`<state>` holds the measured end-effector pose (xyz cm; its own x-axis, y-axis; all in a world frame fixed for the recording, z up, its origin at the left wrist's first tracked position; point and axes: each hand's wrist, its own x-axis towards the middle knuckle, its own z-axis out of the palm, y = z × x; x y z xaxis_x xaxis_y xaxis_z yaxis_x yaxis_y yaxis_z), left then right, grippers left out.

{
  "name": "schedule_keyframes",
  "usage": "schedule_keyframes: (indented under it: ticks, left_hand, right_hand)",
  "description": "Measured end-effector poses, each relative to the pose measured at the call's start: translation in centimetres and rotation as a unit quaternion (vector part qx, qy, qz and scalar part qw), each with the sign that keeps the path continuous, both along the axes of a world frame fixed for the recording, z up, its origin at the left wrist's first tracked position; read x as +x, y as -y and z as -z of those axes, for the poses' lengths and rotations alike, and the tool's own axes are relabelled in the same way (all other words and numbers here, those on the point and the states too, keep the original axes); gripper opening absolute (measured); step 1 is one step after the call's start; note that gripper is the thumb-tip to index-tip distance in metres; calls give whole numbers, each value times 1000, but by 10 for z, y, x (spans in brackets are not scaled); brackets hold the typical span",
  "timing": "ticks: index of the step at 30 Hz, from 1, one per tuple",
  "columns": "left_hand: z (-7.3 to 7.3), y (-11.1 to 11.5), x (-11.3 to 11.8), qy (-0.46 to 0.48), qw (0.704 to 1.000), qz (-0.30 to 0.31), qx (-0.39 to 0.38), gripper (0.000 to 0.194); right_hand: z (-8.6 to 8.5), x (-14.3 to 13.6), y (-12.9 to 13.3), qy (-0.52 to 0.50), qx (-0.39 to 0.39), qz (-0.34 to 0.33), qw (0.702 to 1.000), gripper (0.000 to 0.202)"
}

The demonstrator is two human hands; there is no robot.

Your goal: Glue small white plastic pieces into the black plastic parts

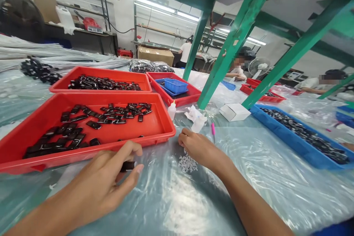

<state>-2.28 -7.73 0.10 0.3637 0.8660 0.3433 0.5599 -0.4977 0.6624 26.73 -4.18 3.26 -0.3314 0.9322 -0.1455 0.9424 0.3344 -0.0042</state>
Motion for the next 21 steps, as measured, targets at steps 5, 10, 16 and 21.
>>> schedule_keyframes:
  ticks: [5,10,16,21]
  left_hand:
    - [-5,9,0,-33,997,-13,-67,37]
    - [-11,11,1,-58,996,1,-67,34]
    - [0,3,0,-50,991,60,-110,36]
    - [2,5,3,-28,989,82,-120,27]
  right_hand:
    - [-5,1,-1,-84,35,-9,996,26]
    - [-21,-2,13,-303,77,-57,948,22]
    - [-21,-36,42,-608,1,-95,789,14]
    - [-5,-57,50,-697,-67,-82,709,23]
